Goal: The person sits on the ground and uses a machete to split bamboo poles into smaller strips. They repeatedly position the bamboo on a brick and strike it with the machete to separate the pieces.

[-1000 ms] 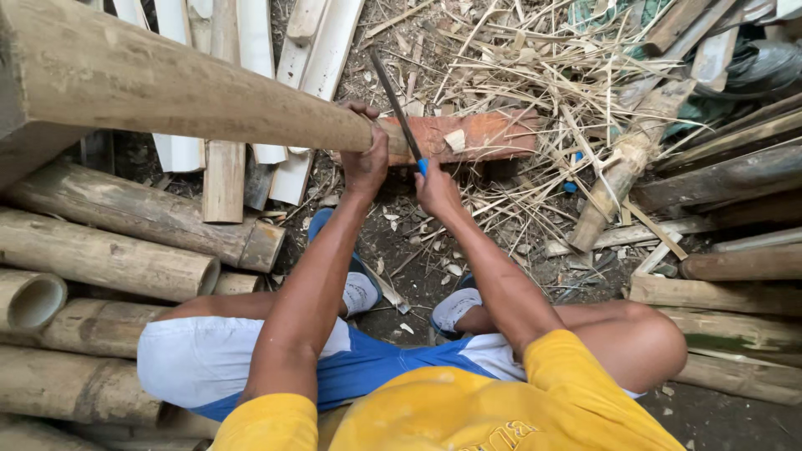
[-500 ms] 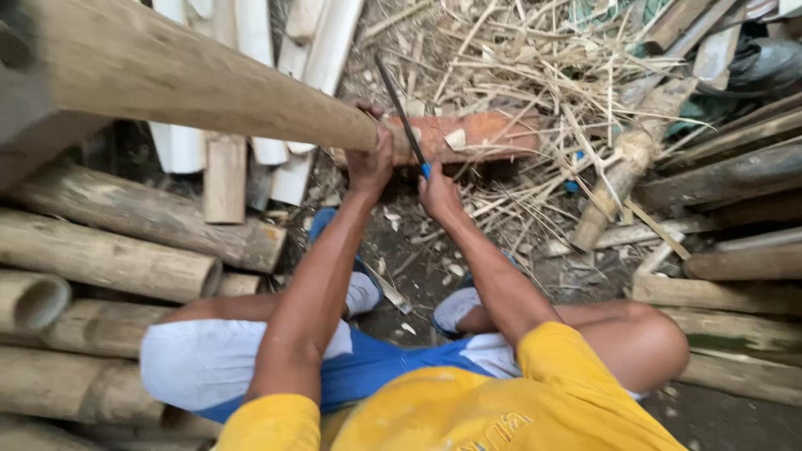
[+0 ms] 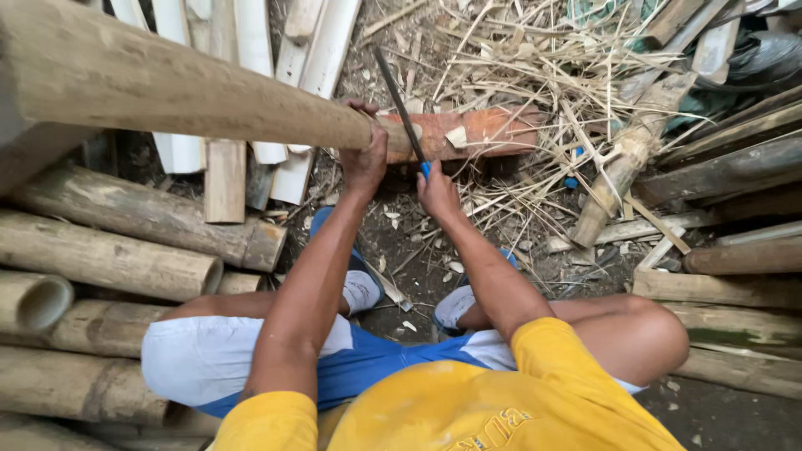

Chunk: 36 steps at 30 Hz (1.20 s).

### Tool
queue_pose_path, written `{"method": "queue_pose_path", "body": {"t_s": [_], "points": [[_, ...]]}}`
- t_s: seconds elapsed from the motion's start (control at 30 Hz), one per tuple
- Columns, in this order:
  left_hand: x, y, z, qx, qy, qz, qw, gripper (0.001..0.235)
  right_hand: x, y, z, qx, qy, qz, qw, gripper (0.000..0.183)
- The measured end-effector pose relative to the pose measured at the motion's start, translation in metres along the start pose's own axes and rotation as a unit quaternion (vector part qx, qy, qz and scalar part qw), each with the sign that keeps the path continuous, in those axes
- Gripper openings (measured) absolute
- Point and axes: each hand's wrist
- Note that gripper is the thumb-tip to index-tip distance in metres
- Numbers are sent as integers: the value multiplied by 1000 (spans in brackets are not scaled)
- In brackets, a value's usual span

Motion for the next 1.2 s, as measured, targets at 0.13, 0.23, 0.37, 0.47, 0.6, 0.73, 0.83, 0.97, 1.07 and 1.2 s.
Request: {"method": "queue_pose_path", "body": {"t_s": [0.13, 0.23, 0.37, 0.47, 0.6, 0.73, 0.83, 0.97, 1.07, 1.2], "points": [[-10, -13, 13, 25, -133, 0, 991, 52, -12, -4, -11, 19, 8, -33, 999, 38], [-8, -10, 16, 8, -150, -19, 988, 55, 17, 12, 7, 9, -15, -15, 1000, 38], [0, -9, 8, -8, -122, 15, 992, 54, 56, 32, 41, -70, -136, 84, 985, 37], [-2, -8, 4, -6, -103, 29, 994, 55, 49, 26, 37, -25, -160, -17, 987, 51], [-21, -13, 5, 0, -177, -43, 983, 59, -5, 15, -3, 9, 10, -20, 1000, 36], [-36, -34, 25, 68, -186, 231, 953, 67, -37, 18, -28, 7, -54, -64, 996, 35], [-46, -53, 34, -22, -185, 51, 981, 83, -40, 23, -28, 5, -101, -79, 992, 35], [-88, -73, 31, -184, -418, -225, 861, 87, -44, 36, -15, 28, -152, -122, 980, 36], [-117, -79, 25, -30, -75, 45, 996, 69, -49, 45, -5, -2, -125, -78, 989, 34], [-141, -77, 25, 17, -418, 13, 908, 45, -49, 58, 7, -47, -90, -43, 994, 32]]}}
Point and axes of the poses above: each hand's wrist, its own y-axis away from the middle knuckle, its own z-axis out of the back of the hand, x = y × z, and after that the axes turned 12 degrees about -y, right-handed
